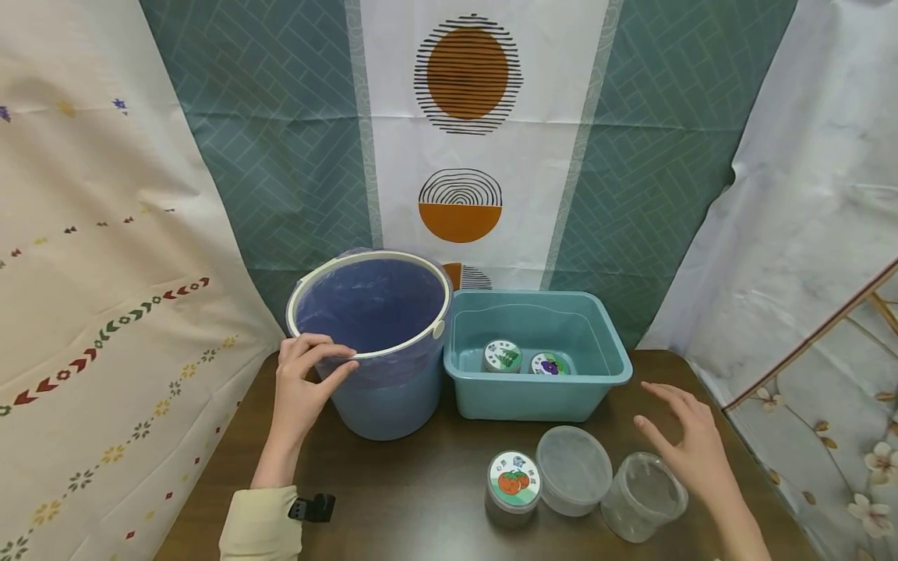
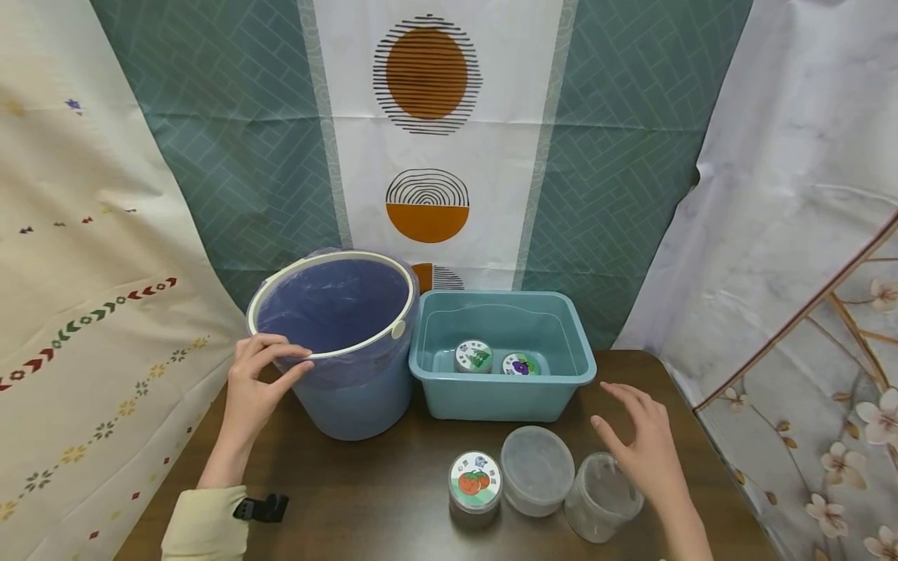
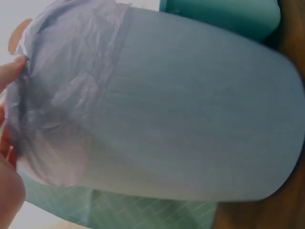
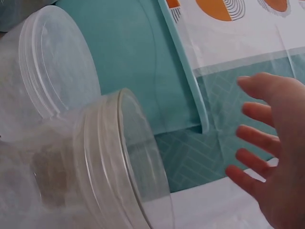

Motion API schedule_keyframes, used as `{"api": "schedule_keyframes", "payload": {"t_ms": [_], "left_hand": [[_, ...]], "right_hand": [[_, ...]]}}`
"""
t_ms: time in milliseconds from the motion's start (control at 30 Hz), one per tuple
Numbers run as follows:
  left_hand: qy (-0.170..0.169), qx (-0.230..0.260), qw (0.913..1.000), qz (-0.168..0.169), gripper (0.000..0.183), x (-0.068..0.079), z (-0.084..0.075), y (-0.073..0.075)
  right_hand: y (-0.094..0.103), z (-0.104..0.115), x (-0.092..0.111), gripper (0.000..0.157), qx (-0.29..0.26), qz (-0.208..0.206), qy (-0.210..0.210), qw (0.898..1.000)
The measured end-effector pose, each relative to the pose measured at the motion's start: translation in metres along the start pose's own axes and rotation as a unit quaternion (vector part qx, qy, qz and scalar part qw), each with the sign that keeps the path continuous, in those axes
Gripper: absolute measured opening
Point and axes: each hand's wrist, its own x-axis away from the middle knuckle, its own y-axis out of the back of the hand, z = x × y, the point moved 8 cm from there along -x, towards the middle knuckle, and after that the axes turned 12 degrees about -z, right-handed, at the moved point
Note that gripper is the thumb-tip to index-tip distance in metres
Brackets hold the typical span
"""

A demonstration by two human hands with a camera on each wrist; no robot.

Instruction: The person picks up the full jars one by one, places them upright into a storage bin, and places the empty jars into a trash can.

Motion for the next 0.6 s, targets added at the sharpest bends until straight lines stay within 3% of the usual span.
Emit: {"api": "schedule_keyframes", "payload": {"t_ms": [133, 300, 433, 600], "left_hand": [[-0.041, -0.04, 0.9983, 0.015, 0.026, -0.004, -0.011, 0.001], [-0.095, -0.094, 0.9907, 0.023, 0.024, -0.006, -0.028, 0.0], [-0.105, -0.11, 0.9879, 0.029, 0.023, -0.006, -0.036, -0.002], [-0.094, -0.106, 0.9895, 0.029, 0.022, -0.004, -0.034, -0.003]], "right_hand": [[-0.003, 0.004, 0.008, 0.056, 0.017, 0.064, 0.017, 0.998], [-0.013, 0.0, 0.023, 0.057, 0.05, 0.171, 0.001, 0.984], [-0.017, -0.006, 0.034, 0.055, 0.057, 0.211, -0.004, 0.976], [-0.02, -0.012, 0.048, 0.061, 0.063, 0.241, -0.007, 0.969]]}}
